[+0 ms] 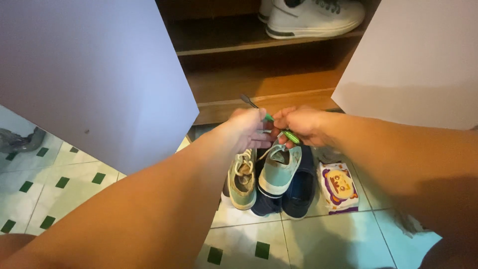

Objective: The person is cleaning multiple pairs of shoes from a cabinet using a toothbrush and wet wipes.

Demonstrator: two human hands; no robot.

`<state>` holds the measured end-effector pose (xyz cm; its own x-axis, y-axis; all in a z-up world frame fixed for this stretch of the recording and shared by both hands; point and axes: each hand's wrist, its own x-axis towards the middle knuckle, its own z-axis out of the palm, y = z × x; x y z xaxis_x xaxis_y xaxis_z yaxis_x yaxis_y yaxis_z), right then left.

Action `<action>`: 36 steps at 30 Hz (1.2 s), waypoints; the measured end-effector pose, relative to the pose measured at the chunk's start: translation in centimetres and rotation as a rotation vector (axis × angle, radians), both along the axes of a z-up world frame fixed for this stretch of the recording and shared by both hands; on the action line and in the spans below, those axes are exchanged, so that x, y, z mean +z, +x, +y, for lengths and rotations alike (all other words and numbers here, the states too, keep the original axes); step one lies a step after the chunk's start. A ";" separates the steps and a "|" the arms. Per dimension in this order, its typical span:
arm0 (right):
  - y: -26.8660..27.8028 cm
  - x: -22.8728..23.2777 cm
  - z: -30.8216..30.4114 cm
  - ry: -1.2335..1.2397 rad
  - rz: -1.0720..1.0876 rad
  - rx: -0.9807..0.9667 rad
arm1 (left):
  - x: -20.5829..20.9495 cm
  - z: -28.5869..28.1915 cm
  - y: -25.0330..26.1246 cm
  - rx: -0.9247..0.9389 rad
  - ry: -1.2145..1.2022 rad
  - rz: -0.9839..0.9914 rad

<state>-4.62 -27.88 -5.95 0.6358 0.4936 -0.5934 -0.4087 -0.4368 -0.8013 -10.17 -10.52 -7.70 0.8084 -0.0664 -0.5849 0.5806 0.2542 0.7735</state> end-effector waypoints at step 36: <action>11.4 18.8 0.2 -0.054 -0.350 -0.111 | 24.1 0.4 10.7 -0.195 1.365 -0.477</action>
